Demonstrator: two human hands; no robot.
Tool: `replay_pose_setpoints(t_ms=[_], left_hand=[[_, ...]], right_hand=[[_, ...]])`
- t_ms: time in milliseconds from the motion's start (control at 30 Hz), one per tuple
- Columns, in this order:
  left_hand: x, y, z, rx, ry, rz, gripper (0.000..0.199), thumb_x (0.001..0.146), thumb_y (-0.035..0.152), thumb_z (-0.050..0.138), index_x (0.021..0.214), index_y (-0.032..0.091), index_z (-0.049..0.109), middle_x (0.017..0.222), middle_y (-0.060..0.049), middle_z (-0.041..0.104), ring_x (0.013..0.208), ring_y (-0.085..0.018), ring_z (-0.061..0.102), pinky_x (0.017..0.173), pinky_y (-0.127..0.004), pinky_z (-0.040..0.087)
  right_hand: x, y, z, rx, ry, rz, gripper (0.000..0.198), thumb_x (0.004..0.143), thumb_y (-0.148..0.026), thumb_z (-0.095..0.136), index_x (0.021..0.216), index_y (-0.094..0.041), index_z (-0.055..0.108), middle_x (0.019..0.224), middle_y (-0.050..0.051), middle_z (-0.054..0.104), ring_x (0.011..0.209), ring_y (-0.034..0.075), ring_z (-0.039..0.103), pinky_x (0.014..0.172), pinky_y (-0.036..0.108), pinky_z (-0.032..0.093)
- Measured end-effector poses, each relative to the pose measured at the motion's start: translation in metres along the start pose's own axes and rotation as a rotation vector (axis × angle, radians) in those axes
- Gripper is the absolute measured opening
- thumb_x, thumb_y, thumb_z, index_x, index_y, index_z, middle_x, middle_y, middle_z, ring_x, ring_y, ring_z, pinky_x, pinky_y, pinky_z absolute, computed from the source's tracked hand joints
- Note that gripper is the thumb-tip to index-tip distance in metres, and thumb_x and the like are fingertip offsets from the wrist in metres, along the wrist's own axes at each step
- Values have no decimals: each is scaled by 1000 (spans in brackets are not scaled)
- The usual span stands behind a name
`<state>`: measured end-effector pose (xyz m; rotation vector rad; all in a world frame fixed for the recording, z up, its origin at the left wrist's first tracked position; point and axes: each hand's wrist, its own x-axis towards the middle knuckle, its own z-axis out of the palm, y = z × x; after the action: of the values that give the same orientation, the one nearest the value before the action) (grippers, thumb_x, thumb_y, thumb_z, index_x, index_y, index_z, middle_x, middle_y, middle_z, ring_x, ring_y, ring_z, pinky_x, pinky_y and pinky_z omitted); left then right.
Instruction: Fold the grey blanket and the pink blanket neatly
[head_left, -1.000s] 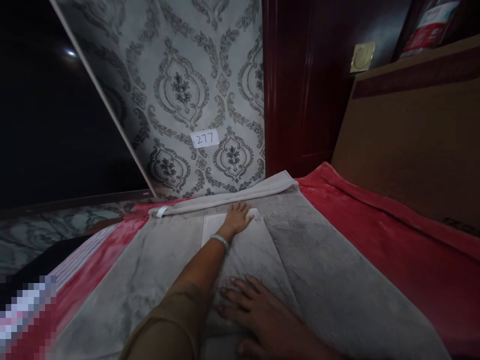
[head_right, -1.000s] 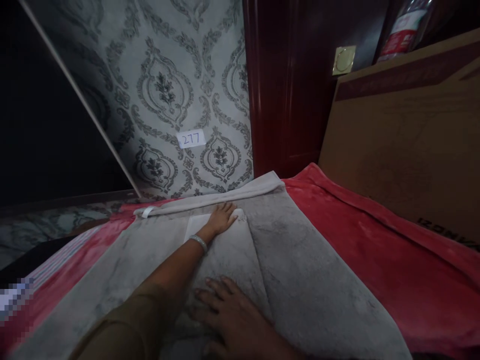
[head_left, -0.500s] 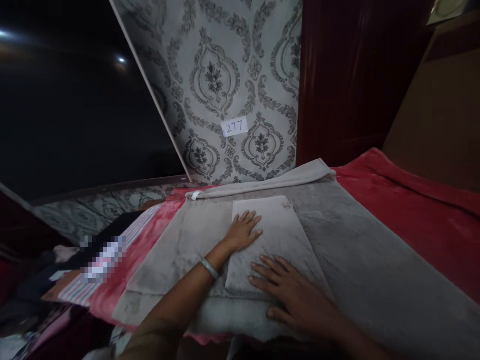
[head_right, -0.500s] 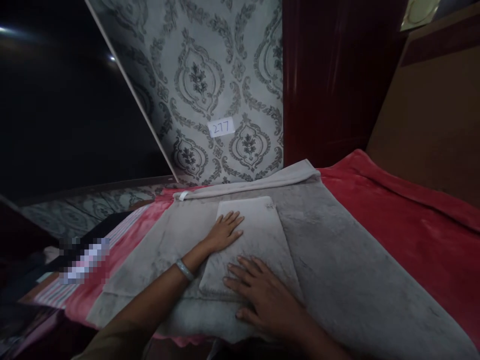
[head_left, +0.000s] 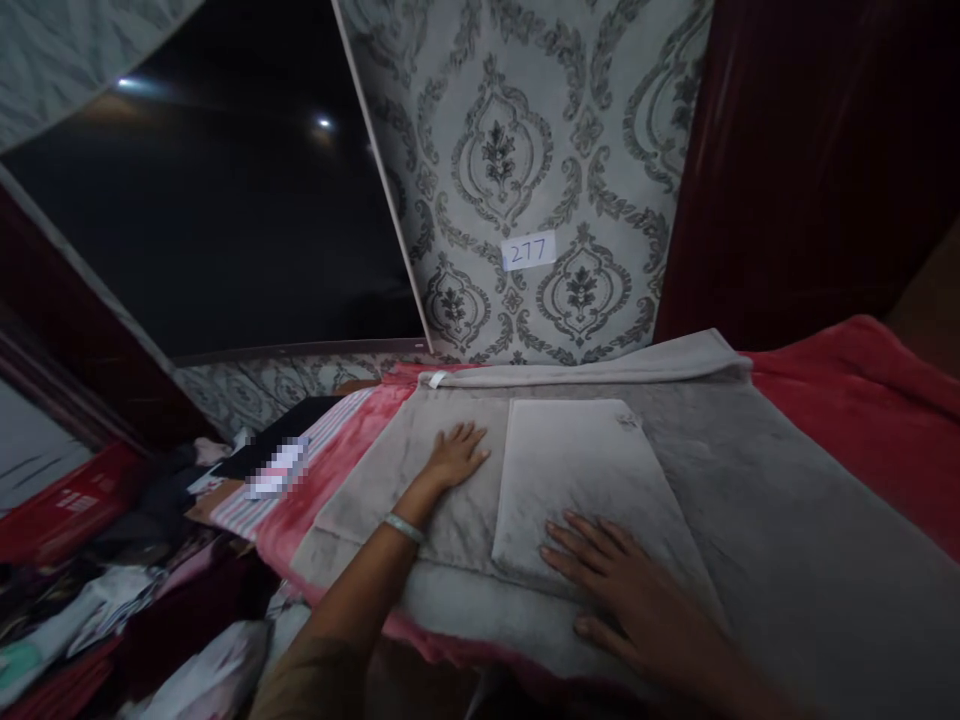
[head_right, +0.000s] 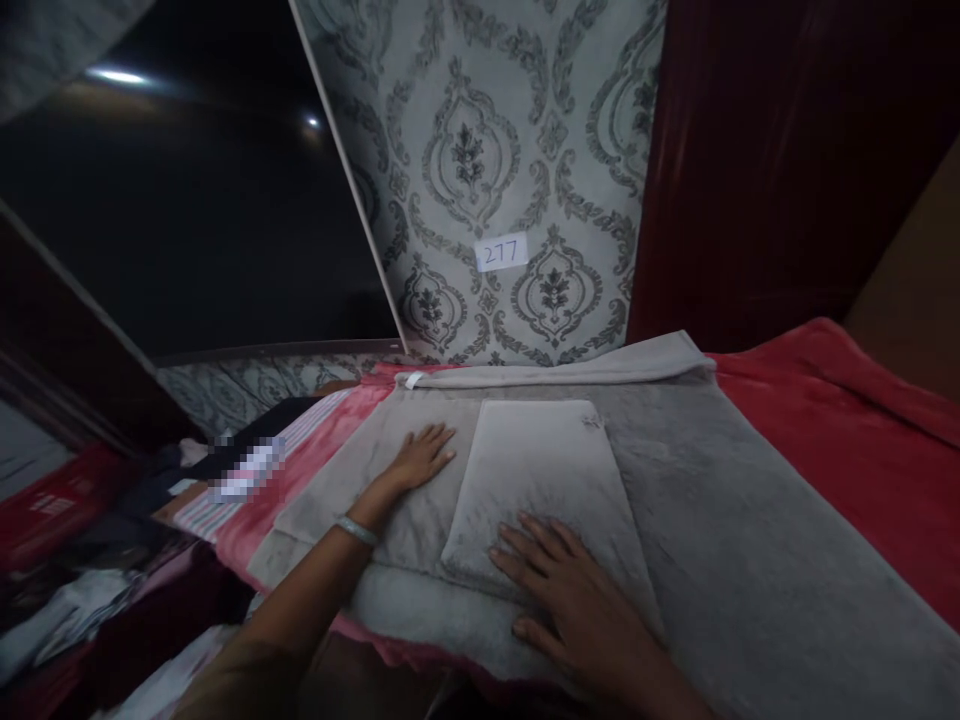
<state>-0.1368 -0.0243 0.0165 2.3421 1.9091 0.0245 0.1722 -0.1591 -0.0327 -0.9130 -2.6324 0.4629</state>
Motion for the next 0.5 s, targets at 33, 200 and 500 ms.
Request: replay_pose_setpoints(t_ms=[33,200,500], left_hand=[[-12,-18,-2,11,7,-69,60,99,52,31,155,29,33,165,-7,24,153,-29,18,120,-60,16],[-76,-107,-3,69,137,-443,58,99,46,29,152,24,39,162,-10,33,150,-31,27,117,-59,26],[-144,-156,1,-88,387,-635,48,91,35,39,117,8,69,119,-19,71,112,-29,66,96,-36,48]], right_hand=[[0,1,2,-6,11,-2,65,97,-54,52,155,-42,27,162,0,27,151,31,19,120,61,20],[0,5,8,-22,41,-26,63,97,-50,53,155,-41,29,161,0,30,150,31,22,119,60,25],[0,6,11,10,7,10,65,95,-50,56,154,-42,30,161,0,31,149,34,23,119,63,25]])
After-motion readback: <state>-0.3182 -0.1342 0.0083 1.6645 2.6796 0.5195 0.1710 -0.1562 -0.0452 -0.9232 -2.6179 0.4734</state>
